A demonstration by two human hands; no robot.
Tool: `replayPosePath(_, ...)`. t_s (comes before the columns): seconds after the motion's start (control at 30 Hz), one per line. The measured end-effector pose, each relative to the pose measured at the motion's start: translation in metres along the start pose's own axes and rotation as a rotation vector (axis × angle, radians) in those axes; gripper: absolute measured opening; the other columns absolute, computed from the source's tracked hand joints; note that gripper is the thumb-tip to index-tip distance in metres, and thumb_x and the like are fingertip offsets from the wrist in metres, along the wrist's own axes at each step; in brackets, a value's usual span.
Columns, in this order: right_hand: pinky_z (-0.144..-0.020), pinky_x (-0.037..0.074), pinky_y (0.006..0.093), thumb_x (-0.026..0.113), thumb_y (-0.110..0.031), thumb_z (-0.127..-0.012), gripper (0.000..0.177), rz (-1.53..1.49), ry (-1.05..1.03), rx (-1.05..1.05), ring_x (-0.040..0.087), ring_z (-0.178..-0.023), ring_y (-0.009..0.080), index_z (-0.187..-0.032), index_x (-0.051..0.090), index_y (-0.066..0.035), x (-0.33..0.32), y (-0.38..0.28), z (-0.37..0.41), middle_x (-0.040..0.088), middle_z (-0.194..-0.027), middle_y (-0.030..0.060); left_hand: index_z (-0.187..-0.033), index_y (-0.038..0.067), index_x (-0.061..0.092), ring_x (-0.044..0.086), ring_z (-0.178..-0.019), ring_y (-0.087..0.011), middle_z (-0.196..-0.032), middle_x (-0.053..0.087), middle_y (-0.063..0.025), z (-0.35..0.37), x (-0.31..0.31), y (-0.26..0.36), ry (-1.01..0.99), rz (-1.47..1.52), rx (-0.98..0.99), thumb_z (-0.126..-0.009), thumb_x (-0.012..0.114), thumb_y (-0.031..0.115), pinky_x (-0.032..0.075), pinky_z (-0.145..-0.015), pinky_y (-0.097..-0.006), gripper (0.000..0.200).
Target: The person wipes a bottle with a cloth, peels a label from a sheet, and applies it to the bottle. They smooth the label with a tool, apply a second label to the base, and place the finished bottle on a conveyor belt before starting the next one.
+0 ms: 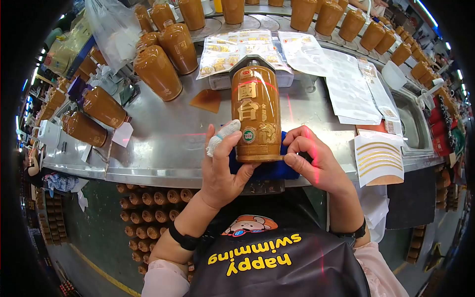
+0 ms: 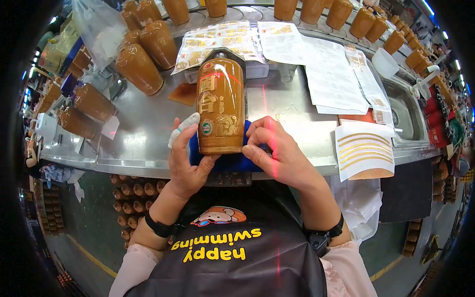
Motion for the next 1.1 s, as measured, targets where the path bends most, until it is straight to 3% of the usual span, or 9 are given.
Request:
replayPosePath(0.1, -0.079, 0.043, 0.0272, 0.065, -0.018, -0.094, 0.017, 0.011, -0.028, 0.019, 0.050, -0.092, 0.0157, -0.087, 0.056, -0.005, -0.002, 0.000, 0.002, 0.052, -0.105, 0.0075, -0.126, 0.008, 0.048, 0.056, -0.111, -0.0387, -0.122, 0.058, -0.0171, 0.002, -0.001, 0.002, 0.054, -0.012, 0.024, -0.085, 0.075, 0.022, 0.032, -0.108, -0.0570, 0.051)
replayPosePath(0.2, -0.079, 0.043, 0.0265, 0.064, -0.018, -0.095, 0.017, 0.048, -0.023, -0.016, 0.050, -0.091, 0.0147, -0.087, 0.056, -0.005, -0.003, 0.004, 0.002, 0.052, -0.105, 0.0067, -0.116, 0.011, 0.057, 0.055, -0.099, -0.0333, -0.116, 0.061, -0.0150, 0.010, -0.007, 0.005, 0.059, -0.018, 0.131, -0.083, 0.074, 0.014, 0.041, -0.095, -0.0508, 0.038)
replayPosePath(0.3, -0.084, 0.044, 0.0335, 0.067, -0.014, -0.090, 0.016, -0.016, 0.017, 0.023, 0.053, -0.096, 0.0233, -0.085, 0.057, -0.003, -0.002, 0.002, 0.002, 0.054, -0.099, 0.0081, -0.106, 0.014, 0.059, 0.054, -0.097, -0.0298, -0.112, 0.060, -0.0154, 0.007, -0.013, 0.015, -0.002, -0.069, 0.224, -0.086, 0.070, 0.012, 0.044, -0.082, -0.0444, 0.022)
replayPosePath(0.33, -0.084, 0.044, 0.0335, 0.067, -0.014, -0.090, 0.016, -0.024, 0.016, 0.026, 0.053, -0.096, 0.0232, -0.085, 0.057, -0.003, -0.002, 0.002, 0.001, 0.054, -0.099, 0.0082, -0.101, 0.017, 0.062, 0.053, -0.093, -0.0264, -0.106, 0.061, -0.0115, 0.006, -0.012, 0.017, 0.028, -0.080, 0.214, -0.083, 0.071, 0.009, 0.044, -0.073, -0.0406, 0.022)
replayPosePath(0.53, -0.084, 0.044, 0.0334, 0.067, -0.014, -0.090, 0.016, -0.038, 0.020, 0.033, 0.053, -0.095, 0.0233, -0.086, 0.056, -0.003, -0.002, 0.002, 0.002, 0.054, -0.099, 0.0088, -0.100, 0.016, 0.065, 0.054, -0.091, -0.0247, -0.105, 0.062, -0.0074, -0.009, -0.009, 0.024, -0.059, -0.083, 0.332, -0.074, 0.074, 0.006, 0.044, -0.073, -0.0389, 0.030)
replayPosePath(0.73, -0.084, 0.044, 0.0334, 0.068, -0.014, -0.090, 0.017, -0.041, 0.014, 0.006, 0.053, -0.096, 0.0238, -0.085, 0.056, -0.004, 0.000, 0.007, 0.001, 0.053, -0.099, 0.0090, -0.107, 0.013, 0.064, 0.054, -0.103, -0.0283, -0.113, 0.062, -0.0091, -0.018, 0.003, 0.035, -0.139, -0.162, 0.401, -0.073, 0.077, 0.014, 0.042, -0.095, -0.0458, 0.037)
replayPosePath(0.83, -0.085, 0.043, 0.0335, 0.068, -0.015, -0.090, 0.017, -0.046, 0.003, 0.023, 0.052, -0.096, 0.0241, -0.085, 0.056, -0.004, 0.000, 0.006, 0.001, 0.053, -0.099, 0.0090, -0.120, 0.016, 0.059, 0.049, -0.120, -0.0294, -0.118, 0.062, -0.0073, -0.023, 0.006, 0.024, -0.002, -0.178, 0.114, -0.074, 0.077, 0.018, 0.035, -0.108, -0.0496, 0.049)
replayPosePath(0.87, -0.085, 0.043, 0.0335, 0.067, -0.015, -0.090, 0.017, -0.029, -0.002, 0.016, 0.052, -0.096, 0.0241, -0.085, 0.056, -0.004, 0.000, 0.004, 0.000, 0.053, -0.099, 0.0091, -0.130, 0.012, 0.049, 0.050, -0.122, -0.0350, -0.125, 0.058, -0.0113, -0.019, 0.002, 0.011, -0.042, -0.123, 0.071, -0.077, 0.079, 0.024, 0.032, -0.111, -0.0545, 0.062)
replayPosePath(1.1, -0.085, 0.043, 0.0333, 0.067, -0.017, -0.091, 0.019, -0.037, 0.006, -0.002, 0.052, -0.095, 0.0234, -0.084, 0.056, -0.003, 0.003, 0.003, -0.002, 0.053, -0.099, 0.0090, -0.131, 0.004, 0.045, 0.057, -0.116, -0.0365, -0.120, 0.060, -0.0166, 0.005, -0.001, -0.002, 0.011, -0.042, -0.037, -0.085, 0.075, 0.032, 0.030, -0.112, -0.0576, 0.061)
Point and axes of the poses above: each hand's wrist, its own z-axis away from the middle knuckle, its own x-axis out of the palm, y = z × x, the point moved 3 cm from there along -z, towards the middle knuckle
